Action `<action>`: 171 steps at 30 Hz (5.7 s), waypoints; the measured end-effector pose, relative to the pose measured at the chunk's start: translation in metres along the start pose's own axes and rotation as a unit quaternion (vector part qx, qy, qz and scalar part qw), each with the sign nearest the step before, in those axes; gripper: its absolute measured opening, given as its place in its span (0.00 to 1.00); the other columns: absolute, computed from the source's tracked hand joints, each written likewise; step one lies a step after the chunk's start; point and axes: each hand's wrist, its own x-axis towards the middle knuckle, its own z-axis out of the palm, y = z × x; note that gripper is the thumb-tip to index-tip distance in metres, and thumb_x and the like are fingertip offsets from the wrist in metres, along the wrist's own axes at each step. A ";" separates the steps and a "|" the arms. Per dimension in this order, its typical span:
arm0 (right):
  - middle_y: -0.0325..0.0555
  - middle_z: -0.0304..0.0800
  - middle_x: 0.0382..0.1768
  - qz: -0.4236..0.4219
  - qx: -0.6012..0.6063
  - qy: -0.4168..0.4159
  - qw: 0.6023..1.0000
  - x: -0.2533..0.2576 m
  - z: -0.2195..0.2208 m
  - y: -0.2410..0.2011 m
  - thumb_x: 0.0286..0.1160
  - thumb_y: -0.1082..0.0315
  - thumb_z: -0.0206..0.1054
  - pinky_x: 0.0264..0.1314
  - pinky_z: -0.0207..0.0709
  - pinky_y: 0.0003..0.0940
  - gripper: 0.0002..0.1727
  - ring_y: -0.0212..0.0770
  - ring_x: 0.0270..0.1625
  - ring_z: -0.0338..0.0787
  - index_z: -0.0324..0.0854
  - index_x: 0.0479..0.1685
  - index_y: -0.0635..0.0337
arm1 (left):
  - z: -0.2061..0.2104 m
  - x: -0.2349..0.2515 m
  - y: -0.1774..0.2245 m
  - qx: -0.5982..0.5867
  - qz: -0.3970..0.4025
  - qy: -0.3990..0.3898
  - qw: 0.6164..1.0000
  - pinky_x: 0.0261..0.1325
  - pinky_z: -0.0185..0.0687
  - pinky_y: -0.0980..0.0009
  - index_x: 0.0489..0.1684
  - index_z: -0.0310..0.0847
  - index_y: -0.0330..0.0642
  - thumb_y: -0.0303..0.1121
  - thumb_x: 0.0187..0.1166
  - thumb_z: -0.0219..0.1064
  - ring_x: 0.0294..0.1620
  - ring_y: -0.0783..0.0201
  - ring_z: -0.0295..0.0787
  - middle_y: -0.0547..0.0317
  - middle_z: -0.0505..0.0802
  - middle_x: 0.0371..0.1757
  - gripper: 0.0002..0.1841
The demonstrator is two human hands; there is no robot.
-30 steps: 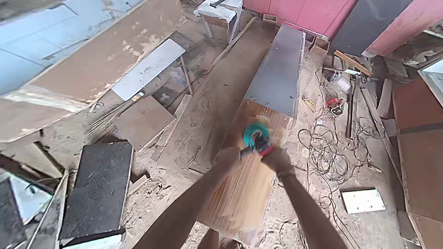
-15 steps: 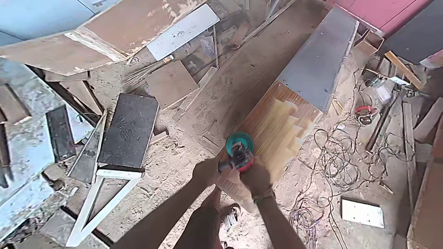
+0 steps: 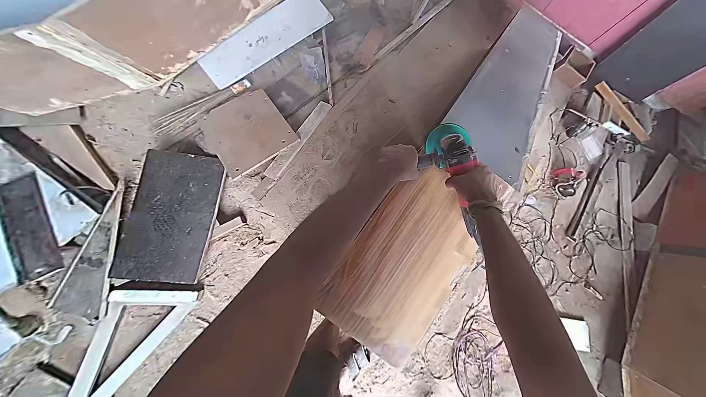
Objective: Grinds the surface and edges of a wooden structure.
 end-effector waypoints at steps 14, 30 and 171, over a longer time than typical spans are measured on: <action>0.55 0.92 0.58 -0.107 -0.019 -0.248 0.963 -0.251 0.142 0.015 0.53 0.48 0.79 0.58 0.88 0.59 0.43 0.55 0.59 0.94 0.74 0.73 0.58 | 0.225 -0.256 -0.111 -0.097 -0.183 -0.123 0.970 0.54 0.87 0.37 0.61 0.84 0.49 0.48 0.74 0.68 0.58 0.42 0.94 0.46 0.95 0.55 0.21; 0.55 0.94 0.56 -0.028 -0.016 -0.112 0.993 -0.094 0.030 0.010 0.52 0.49 0.79 0.59 0.86 0.61 0.40 0.56 0.60 0.94 0.79 0.70 0.57 | 0.083 -0.094 -0.024 -0.082 -0.070 -0.058 0.992 0.56 0.87 0.37 0.64 0.82 0.43 0.45 0.72 0.70 0.62 0.42 0.91 0.44 0.92 0.60 0.24; 0.52 0.95 0.51 -0.099 -0.316 -0.265 0.906 -0.318 0.136 0.072 0.46 0.45 0.82 0.57 0.88 0.58 0.39 0.53 0.56 0.95 0.83 0.61 0.56 | 0.317 -0.371 -0.031 -0.320 -0.121 -0.192 0.920 0.53 0.87 0.36 0.70 0.75 0.43 0.35 0.76 0.65 0.56 0.37 0.93 0.41 0.93 0.55 0.22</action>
